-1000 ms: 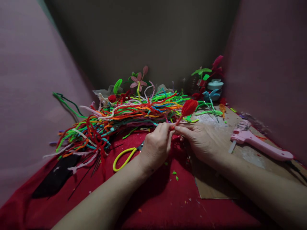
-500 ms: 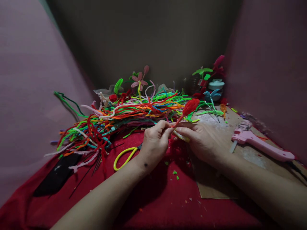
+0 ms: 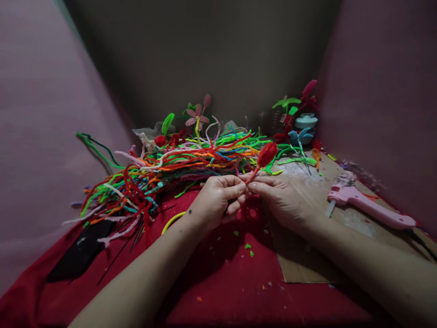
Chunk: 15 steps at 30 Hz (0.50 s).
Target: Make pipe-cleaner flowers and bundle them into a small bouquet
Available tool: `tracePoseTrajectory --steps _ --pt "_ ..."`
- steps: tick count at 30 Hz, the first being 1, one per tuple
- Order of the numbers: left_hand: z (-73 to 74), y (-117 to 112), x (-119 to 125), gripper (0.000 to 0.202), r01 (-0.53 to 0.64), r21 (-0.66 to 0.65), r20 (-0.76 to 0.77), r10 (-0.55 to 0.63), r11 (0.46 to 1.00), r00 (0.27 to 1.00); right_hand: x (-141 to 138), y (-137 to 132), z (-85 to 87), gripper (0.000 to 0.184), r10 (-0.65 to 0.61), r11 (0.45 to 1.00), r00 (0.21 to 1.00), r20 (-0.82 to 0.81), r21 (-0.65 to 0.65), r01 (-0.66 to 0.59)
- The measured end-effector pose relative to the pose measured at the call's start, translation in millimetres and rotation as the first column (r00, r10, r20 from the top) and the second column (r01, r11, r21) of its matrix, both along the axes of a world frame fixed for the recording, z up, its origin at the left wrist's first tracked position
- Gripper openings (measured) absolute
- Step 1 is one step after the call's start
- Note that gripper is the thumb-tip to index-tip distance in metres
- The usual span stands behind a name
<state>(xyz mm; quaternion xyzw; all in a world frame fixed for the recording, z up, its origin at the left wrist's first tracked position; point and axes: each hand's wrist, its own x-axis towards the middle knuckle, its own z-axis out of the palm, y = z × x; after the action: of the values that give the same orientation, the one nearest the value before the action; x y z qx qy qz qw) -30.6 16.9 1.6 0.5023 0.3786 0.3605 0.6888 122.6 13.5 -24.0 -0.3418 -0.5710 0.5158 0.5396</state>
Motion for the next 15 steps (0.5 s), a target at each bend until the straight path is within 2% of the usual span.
tracePoseTrajectory --steps 7,11,15 --pt "-0.2 5.3 -4.3 0.016 0.106 -0.056 0.017 -0.106 0.993 0.994 -1.9 1.9 -9.2 0.014 0.054 0.996 0.987 -0.148 -0.060 -0.063" --pt "-3.8 5.2 -1.8 0.023 0.095 0.025 -0.039 -0.094 0.995 0.995 -2.9 1.5 -9.5 0.015 0.055 0.993 0.979 -0.195 -0.092 -0.074" --pt "-4.8 1.9 2.7 0.020 0.034 0.122 -0.071 -0.026 0.992 0.997 -3.2 1.6 -9.9 0.011 0.104 0.982 0.964 -0.243 -0.127 -0.138"
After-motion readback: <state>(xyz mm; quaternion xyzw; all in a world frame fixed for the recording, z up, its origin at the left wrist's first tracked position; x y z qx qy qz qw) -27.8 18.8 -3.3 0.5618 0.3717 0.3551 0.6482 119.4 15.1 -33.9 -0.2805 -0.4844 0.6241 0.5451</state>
